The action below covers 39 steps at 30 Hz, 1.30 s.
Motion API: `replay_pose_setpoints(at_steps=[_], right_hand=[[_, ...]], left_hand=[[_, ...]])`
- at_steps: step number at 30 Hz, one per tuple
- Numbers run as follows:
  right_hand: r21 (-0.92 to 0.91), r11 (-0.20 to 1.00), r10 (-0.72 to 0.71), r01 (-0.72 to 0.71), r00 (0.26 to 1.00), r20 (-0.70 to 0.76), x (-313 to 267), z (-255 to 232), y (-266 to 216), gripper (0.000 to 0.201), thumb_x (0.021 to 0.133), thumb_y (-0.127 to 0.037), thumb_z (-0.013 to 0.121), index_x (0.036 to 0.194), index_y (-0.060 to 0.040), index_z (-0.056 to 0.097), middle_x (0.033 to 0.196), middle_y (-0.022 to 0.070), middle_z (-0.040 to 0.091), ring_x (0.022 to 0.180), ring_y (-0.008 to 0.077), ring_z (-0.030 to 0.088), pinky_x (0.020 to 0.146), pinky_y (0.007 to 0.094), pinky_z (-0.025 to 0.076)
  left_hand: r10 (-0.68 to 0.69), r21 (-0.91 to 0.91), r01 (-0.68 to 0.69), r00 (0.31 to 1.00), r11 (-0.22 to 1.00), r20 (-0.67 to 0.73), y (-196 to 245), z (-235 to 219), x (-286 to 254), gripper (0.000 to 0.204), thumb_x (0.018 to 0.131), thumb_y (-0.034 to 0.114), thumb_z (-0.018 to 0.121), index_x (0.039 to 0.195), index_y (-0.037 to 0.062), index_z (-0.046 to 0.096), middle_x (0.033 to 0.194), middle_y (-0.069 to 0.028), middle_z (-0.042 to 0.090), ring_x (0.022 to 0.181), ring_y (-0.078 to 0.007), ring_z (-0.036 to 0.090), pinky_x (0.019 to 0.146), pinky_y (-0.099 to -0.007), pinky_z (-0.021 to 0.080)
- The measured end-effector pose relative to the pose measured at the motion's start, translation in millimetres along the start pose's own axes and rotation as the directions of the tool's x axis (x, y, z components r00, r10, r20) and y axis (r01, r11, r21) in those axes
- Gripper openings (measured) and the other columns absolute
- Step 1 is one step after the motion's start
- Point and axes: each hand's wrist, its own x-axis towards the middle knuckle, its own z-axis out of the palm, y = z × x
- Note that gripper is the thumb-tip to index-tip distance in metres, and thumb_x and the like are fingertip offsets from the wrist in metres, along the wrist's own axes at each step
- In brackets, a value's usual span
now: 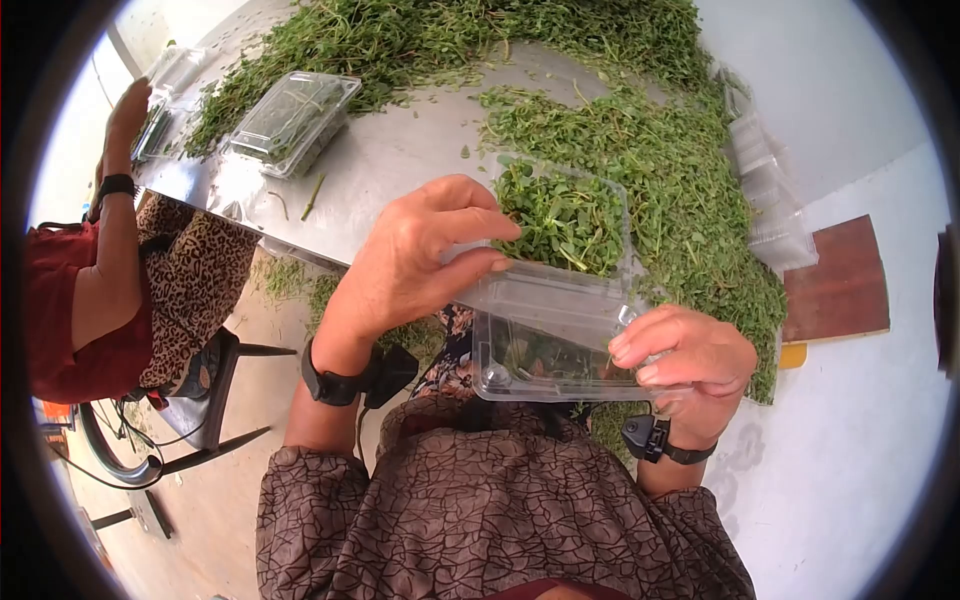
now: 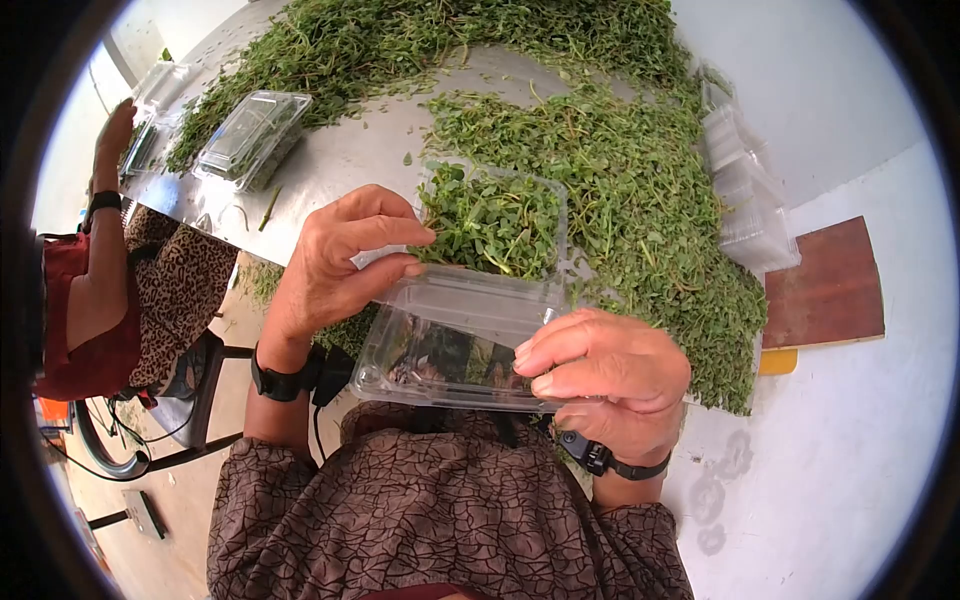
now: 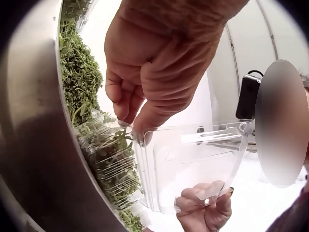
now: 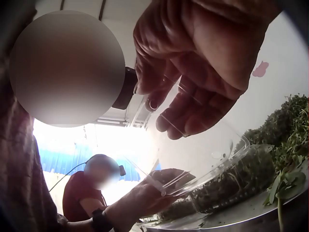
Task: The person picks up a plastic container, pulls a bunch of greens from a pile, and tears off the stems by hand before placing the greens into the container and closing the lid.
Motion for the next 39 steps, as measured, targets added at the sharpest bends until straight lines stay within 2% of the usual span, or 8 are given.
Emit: replay_pose_setpoints(at_steps=[7,9,19,22,24,32,37,39], right_hand=[[-0.016,1.0,-0.001,0.001,0.999,0.051,-0.4,-1.2,2.8,0.025,0.076,-0.022,0.075,0.081,0.0019,0.068,0.082,0.0183,0.068,0.077,0.0314,0.067,0.069,0.0374,0.052],[-0.008,1.0,-0.003,0.003,0.998,0.06,0.0,-2.0,3.7,0.025,0.076,-0.022,0.075,0.081,0.0021,0.068,0.083,0.0182,0.068,0.077,0.0315,0.067,0.069,0.0373,0.052],[0.02,1.0,-0.005,0.003,0.998,0.068,-0.9,-3.0,2.8,0.024,0.078,-0.02,0.074,0.082,0.0023,0.068,0.083,0.0178,0.068,0.078,0.0314,0.067,0.069,0.0368,0.052],[0.023,1.0,-0.006,0.005,0.999,0.053,-2.6,-2.5,3.4,0.024,0.077,-0.021,0.075,0.082,0.0018,0.069,0.083,0.0175,0.068,0.078,0.0312,0.067,0.069,0.0368,0.052],[0.022,1.0,-0.007,0.006,0.998,0.055,-2.7,-2.9,3.4,0.024,0.077,-0.021,0.075,0.082,0.0016,0.069,0.083,0.0174,0.068,0.078,0.0311,0.067,0.069,0.0367,0.052],[0.013,1.0,-0.004,0.004,0.999,0.04,-4.3,-1.8,3.1,0.026,0.078,-0.024,0.075,0.082,0.0013,0.069,0.083,0.0168,0.068,0.078,0.0307,0.067,0.069,0.0362,0.052],[0.004,1.0,0.007,-0.007,0.998,0.058,-3.4,-4.8,1.9,0.027,0.079,-0.025,0.074,0.083,0.0012,0.069,0.084,0.0168,0.068,0.079,0.0307,0.067,0.07,0.0363,0.052],[0.008,1.0,0.013,-0.014,0.998,0.054,-4.2,-4.4,1.4,0.027,0.08,-0.025,0.073,0.084,0.0013,0.068,0.084,0.017,0.068,0.079,0.0308,0.067,0.07,0.0364,0.052]], left_hand=[[0.105,0.117,-0.112,0.993,0.987,0.06,4.4,-0.3,20.2,0.016,0.066,0.0,0.073,0.082,0.005,0.07,0.079,-0.0071,0.065,0.075,-0.0228,0.063,0.067,-0.0327,0.05],[0.214,0.289,-0.248,0.966,0.925,0.145,9.1,1.2,28.6,0.009,0.067,0.002,0.071,0.075,0.0039,0.067,0.073,-0.0062,0.065,0.069,-0.025,0.061,0.069,-0.0336,0.048],[0.12,0.301,-0.23,0.932,0.925,0.342,4.2,6.6,39.1,0.004,0.072,0.004,0.066,0.076,0.001,0.066,0.065,-0.01,0.064,0.067,-0.029,0.061,0.076,-0.0412,0.047],[0.136,0.19,-0.204,0.938,0.96,0.32,9.9,-5.4,36.0,0.007,0.076,0.002,0.064,0.081,-0.0007,0.067,0.071,-0.0117,0.067,0.073,-0.0287,0.064,0.077,-0.0414,0.049],[0.192,-0.019,-0.193,0.954,0.981,0.23,12.9,-12.2,33.9,0.011,0.08,0.001,0.061,0.089,-0.0016,0.067,0.077,-0.0129,0.069,0.078,-0.0269,0.066,0.076,-0.0379,0.051],[-0.019,-0.077,0.016,0.999,0.997,-0.036,-1.0,-28.7,21.7,0.017,0.086,-0.001,0.054,0.098,0.0001,0.067,0.088,-0.0103,0.068,0.084,-0.0182,0.064,0.077,-0.0297,0.049],[-0.096,-0.04,0.096,0.995,0.995,0.011,-4.6,-22.3,13.7,0.017,0.087,-0.001,0.054,0.099,-0.001,0.066,0.093,-0.0097,0.066,0.088,-0.0171,0.062,0.08,-0.0295,0.048],[-0.076,-0.095,0.069,0.995,0.993,-0.072,-9.9,-17.9,10.4,0.014,0.084,0.004,0.059,0.094,-0.0017,0.067,0.089,-0.0126,0.068,0.082,-0.0224,0.066,0.075,-0.0307,0.05]])
